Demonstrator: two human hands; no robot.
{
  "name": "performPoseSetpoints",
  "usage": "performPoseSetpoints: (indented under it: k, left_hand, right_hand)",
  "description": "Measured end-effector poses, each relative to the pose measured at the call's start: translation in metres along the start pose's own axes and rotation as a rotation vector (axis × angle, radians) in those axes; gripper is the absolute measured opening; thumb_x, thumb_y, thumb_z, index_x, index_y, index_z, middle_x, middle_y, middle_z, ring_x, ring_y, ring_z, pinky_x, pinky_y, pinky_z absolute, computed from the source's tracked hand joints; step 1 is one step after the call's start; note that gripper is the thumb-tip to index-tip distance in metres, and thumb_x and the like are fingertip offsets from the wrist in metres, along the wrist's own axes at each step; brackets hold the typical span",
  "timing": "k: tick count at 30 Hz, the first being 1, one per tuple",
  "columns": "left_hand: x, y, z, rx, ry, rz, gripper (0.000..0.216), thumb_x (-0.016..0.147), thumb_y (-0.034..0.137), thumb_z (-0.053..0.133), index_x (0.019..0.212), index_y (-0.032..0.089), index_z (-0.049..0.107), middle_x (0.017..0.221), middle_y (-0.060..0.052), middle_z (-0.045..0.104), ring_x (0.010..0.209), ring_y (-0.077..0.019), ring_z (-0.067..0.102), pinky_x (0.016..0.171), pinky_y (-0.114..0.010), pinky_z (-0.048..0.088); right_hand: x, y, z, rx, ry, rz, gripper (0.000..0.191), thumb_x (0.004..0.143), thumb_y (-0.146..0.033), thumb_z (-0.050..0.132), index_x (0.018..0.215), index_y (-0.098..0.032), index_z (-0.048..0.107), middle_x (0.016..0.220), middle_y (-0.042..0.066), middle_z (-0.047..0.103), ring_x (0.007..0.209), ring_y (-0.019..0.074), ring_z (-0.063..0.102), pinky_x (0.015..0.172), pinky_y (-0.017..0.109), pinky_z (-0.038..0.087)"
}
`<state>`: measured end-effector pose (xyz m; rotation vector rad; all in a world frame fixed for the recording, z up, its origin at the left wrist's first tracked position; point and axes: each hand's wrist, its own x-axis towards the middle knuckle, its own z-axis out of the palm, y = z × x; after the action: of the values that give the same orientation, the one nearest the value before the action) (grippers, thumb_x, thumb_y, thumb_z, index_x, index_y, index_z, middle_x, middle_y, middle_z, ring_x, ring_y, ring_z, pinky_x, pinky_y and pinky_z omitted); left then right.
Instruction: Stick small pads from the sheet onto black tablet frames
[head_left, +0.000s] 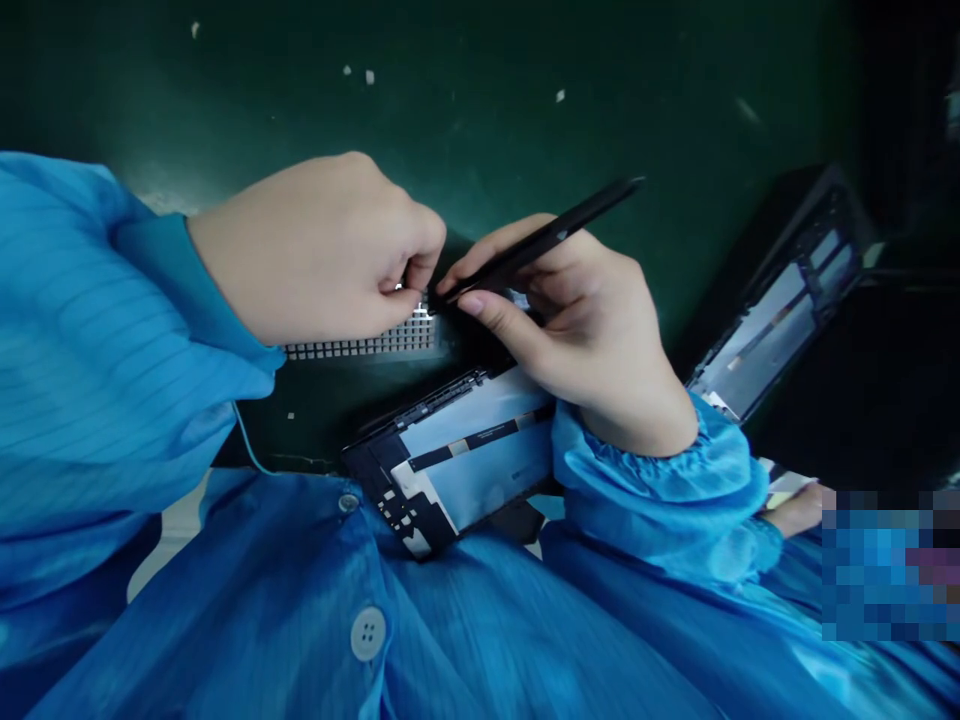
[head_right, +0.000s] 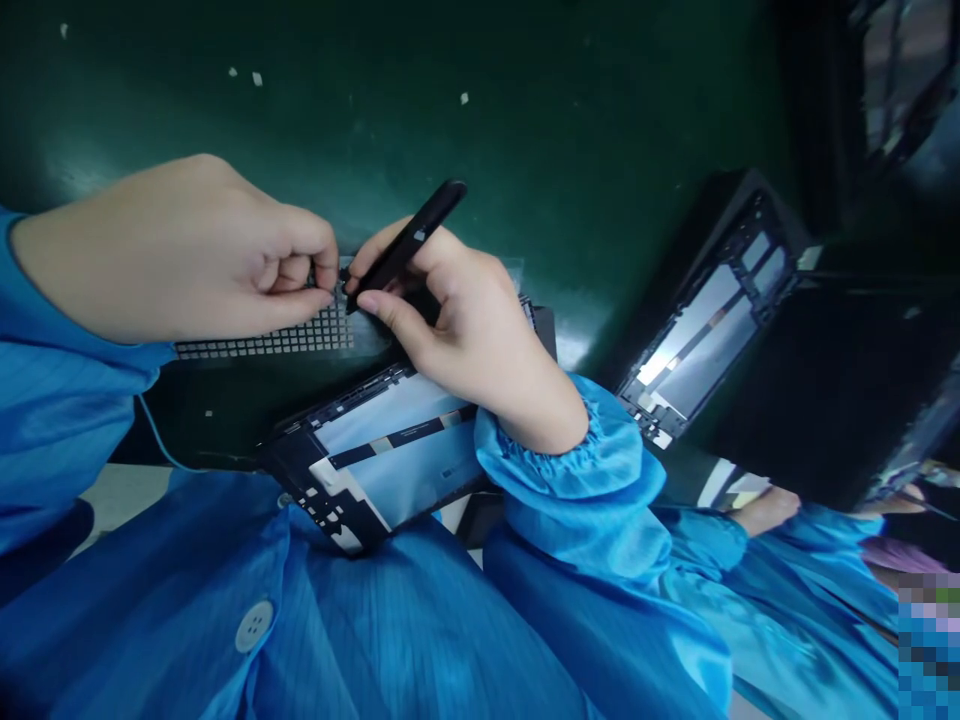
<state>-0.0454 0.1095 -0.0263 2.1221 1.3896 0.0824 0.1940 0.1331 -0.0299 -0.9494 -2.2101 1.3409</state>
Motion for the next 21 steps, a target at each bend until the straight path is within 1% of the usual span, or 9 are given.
performPoseSetpoints:
  k: [6,10,12,14,15,17,19,21]
  left_hand:
    - [-0.002,-0.002,0.002,0.010,0.018,0.017,0.018,0.089,0.029,0.062,0.093,0.026,0.079,0.057,0.004,0.061,0.055,-0.0185,0.054,0.083,-0.037,0.043]
    - [-0.002,0.000,0.000,0.034,0.006,0.011,0.021,0.091,0.029,0.060,0.098,0.026,0.080,0.057,0.003,0.061,0.060,-0.0202,0.059,0.087,-0.037,0.048]
    - [-0.002,0.001,-0.001,0.055,0.000,0.002,0.023,0.091,0.029,0.058,0.098,0.026,0.080,0.058,0.003,0.060,0.058,-0.0199,0.057,0.088,-0.039,0.049]
    - [-0.002,0.002,-0.001,0.067,0.005,0.006,0.024,0.092,0.030,0.057,0.098,0.025,0.079,0.059,0.002,0.061,0.056,-0.0193,0.053,0.087,-0.041,0.050]
    - [-0.002,0.003,-0.001,0.069,0.010,0.009,0.024,0.092,0.030,0.056,0.097,0.025,0.079,0.060,0.002,0.062,0.056,-0.0192,0.053,0.087,-0.041,0.050]
    - [-0.002,0.004,-0.001,0.068,0.010,0.005,0.024,0.092,0.031,0.056,0.095,0.025,0.078,0.063,0.001,0.065,0.058,-0.0194,0.055,0.089,-0.042,0.052]
    - [-0.003,0.005,-0.002,0.076,-0.003,-0.014,0.022,0.093,0.029,0.057,0.095,0.024,0.078,0.064,0.002,0.065,0.064,-0.0203,0.062,0.093,-0.041,0.055]
    - [-0.004,0.006,-0.004,0.085,-0.029,-0.020,0.022,0.094,0.026,0.056,0.097,0.022,0.078,0.065,0.001,0.064,0.075,-0.0223,0.070,0.099,-0.042,0.056]
  right_hand:
    - [-0.002,-0.001,0.002,0.095,0.018,0.050,0.018,0.099,-0.041,0.085,0.110,-0.029,0.078,0.109,0.002,0.085,0.107,0.0235,0.083,0.098,0.039,0.071]
    - [0.003,-0.001,0.000,0.080,0.004,0.046,0.014,0.097,-0.038,0.087,0.107,-0.031,0.080,0.107,0.001,0.085,0.103,0.0220,0.083,0.096,0.037,0.072]
    - [0.007,0.000,-0.004,0.082,-0.015,0.051,0.013,0.094,-0.036,0.090,0.104,-0.031,0.082,0.105,0.001,0.085,0.100,0.0223,0.083,0.095,0.037,0.072]
    - [0.007,-0.001,-0.007,0.169,0.000,0.053,0.014,0.092,-0.033,0.093,0.102,-0.029,0.083,0.102,0.002,0.086,0.097,0.0222,0.083,0.092,0.037,0.073]
    - [0.004,-0.003,-0.007,0.243,0.035,0.047,0.014,0.092,-0.030,0.092,0.103,-0.028,0.084,0.100,0.002,0.086,0.093,0.0213,0.083,0.088,0.036,0.073]
    - [-0.012,-0.013,-0.001,0.383,0.161,0.060,0.014,0.095,-0.024,0.089,0.107,-0.027,0.084,0.099,0.001,0.086,0.088,0.0185,0.082,0.083,0.033,0.072]
    - [-0.039,-0.028,0.017,0.424,0.326,0.139,0.016,0.098,-0.021,0.086,0.112,-0.028,0.083,0.100,0.000,0.085,0.086,0.0161,0.080,0.081,0.031,0.071]
    - [-0.069,-0.041,0.044,0.371,0.464,0.223,0.020,0.100,-0.019,0.082,0.117,-0.029,0.082,0.103,0.000,0.084,0.092,0.0160,0.081,0.085,0.032,0.071]
